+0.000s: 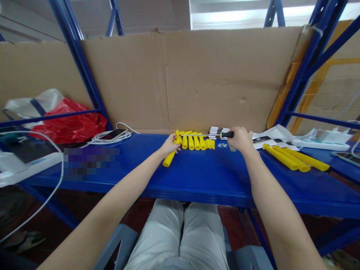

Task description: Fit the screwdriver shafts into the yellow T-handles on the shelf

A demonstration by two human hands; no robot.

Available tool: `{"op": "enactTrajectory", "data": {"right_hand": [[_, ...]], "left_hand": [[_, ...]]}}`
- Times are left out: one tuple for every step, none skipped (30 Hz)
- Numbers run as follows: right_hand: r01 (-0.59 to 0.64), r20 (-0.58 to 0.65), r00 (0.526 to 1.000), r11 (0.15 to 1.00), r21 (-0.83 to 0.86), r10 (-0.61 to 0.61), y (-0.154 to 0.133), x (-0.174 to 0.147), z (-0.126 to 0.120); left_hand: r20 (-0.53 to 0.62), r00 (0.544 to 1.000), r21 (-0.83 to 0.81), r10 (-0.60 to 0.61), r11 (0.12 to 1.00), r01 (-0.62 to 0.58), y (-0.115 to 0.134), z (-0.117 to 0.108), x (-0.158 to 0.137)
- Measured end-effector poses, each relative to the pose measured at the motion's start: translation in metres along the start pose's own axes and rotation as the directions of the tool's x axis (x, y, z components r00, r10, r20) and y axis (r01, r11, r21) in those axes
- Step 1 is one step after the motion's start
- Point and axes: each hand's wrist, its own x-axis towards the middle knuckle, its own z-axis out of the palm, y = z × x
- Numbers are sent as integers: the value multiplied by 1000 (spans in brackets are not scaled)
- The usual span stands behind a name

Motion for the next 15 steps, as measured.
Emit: {"op": "enactTrajectory", "data": {"right_hand": [[1, 1, 1000, 1000, -7, -1, 1, 0, 1], [5, 2, 1000, 1000, -16, -5, 1, 1, 2], [14, 3, 1000, 1000, -26, -14, 2, 1, 3], [26, 5, 1000, 999, -39, -26, 3, 1, 4], [39, 4, 999, 998, -54, -39, 3, 0, 4], [51, 0, 999, 996, -71, -51, 3, 0, 4], [57, -9, 998, 994, -91, -58, 3, -1, 3], [54, -19, 998, 992, -110, -56, 2, -1, 2], [40, -28, 999, 991, -127, -44, 1, -2, 1], [16, -30, 999, 990, -141, -20, 0, -2, 0], [-14, -22, 1000, 988, -152, 11, -1, -3, -1], [-44, -4, 999, 986, -159, 44, -2, -3, -2], [-66, 23, 997, 984, -164, 70, -3, -3, -3], [-73, 53, 995, 984, -165, 83, -3, -2, -4], [-61, 84, 994, 985, -163, 76, -2, -2, -4]], "left_hand": [[-2, 1000, -2, -1, 1000, 1, 0, 0, 0], [-5, 1000, -4, -2, 1000, 2, -1, 0, 1], [-7, 1000, -4, -2, 1000, 2, -1, 0, 1], [-10, 1000, -3, -2, 1000, 2, -1, 0, 1], [-12, 1000, -1, -1, 1000, 1, -1, 0, 1], [-12, 1000, 0, 1, 1000, -1, -1, 0, 1], [-10, 1000, 3, 4, 1000, -4, -1, 0, 1], [-5, 1000, 5, 8, 1000, -8, -1, 1, 1], [-1, 1000, 8, 13, 1000, -13, -1, 1, 0], [3, 1000, 12, 17, 1000, -17, -1, 1, 0], [6, 1000, 16, 22, 1000, -22, -1, 1, 0], [7, 1000, 19, 25, 1000, -25, -1, 1, 0], [7, 1000, 22, 26, 999, -26, -1, 1, -1], [6, 1000, 24, 25, 999, -25, -1, 1, -1], [5, 1000, 24, 22, 999, -22, -1, 1, 0]]}}
